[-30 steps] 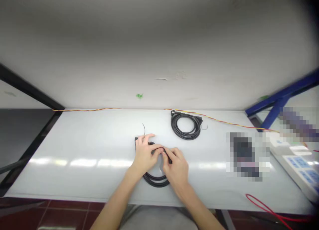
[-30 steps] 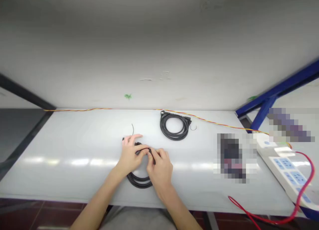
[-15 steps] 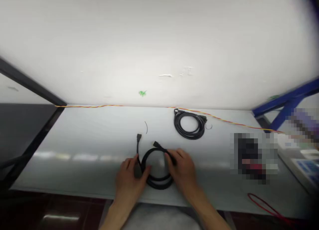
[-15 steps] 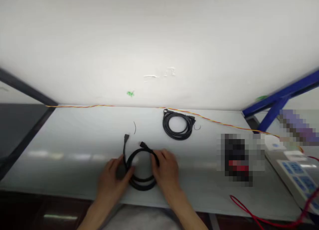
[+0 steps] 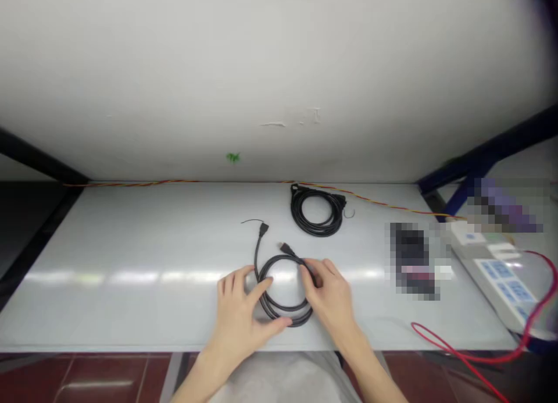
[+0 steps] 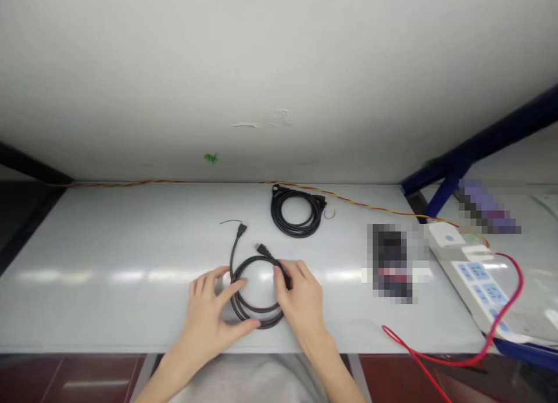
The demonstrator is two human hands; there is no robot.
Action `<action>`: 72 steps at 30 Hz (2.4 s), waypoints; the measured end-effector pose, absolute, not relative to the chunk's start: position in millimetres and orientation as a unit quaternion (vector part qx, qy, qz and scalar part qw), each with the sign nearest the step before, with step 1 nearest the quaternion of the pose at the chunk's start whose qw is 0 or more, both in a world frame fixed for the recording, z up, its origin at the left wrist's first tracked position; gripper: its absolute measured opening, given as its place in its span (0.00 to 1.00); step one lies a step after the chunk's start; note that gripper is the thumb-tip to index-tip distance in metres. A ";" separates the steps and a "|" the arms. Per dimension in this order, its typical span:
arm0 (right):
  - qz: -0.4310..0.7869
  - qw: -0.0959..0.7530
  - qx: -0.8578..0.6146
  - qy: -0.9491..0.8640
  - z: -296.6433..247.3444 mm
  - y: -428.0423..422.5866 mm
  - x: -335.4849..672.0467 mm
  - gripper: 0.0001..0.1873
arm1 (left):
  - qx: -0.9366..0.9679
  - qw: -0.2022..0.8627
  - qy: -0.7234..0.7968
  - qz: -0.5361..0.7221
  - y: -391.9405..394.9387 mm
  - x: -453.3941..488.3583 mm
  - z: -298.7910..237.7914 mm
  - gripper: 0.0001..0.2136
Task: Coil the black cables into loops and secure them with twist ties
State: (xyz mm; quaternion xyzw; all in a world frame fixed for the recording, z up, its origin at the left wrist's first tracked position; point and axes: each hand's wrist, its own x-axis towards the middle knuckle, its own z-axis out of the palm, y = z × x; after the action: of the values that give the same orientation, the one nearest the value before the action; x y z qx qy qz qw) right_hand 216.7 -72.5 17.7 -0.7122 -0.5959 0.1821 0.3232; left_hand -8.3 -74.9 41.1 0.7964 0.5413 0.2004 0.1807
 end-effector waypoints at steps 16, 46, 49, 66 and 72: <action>0.184 0.163 -0.439 -0.864 30.2 -101.2 206.7 0.10 | 0.755 0.182 0.575 0.257 -71.8 -6.6 28.4 0.23; 0.177 0.343 -0.649 -0.655 4.3 -62.2 204.7 0.15 | 0.784 0.129 0.517 0.318 -25.7 15.9 4.5 0.12; 0.185 0.361 -0.640 -0.652 -1.0 -60.5 206.0 0.15 | 0.789 0.146 0.511 0.309 -22.2 15.3 6.0 0.11; 0.193 0.338 -0.580 -0.716 0.0 -58.2 211.1 0.17 | 0.850 0.227 0.419 0.224 -4.2 3.8 16.9 0.09; 0.184 0.379 -0.587 -0.691 -5.5 -61.5 208.9 0.29 | 0.896 0.170 0.355 0.205 -1.4 13.5 28.9 0.29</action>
State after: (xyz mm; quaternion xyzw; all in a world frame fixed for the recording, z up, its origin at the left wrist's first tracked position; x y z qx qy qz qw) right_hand 208.9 -61.5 -5.5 -0.5871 -0.6912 0.1843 0.3789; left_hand 13.5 -1.4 28.9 0.8960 0.3553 0.2050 0.1700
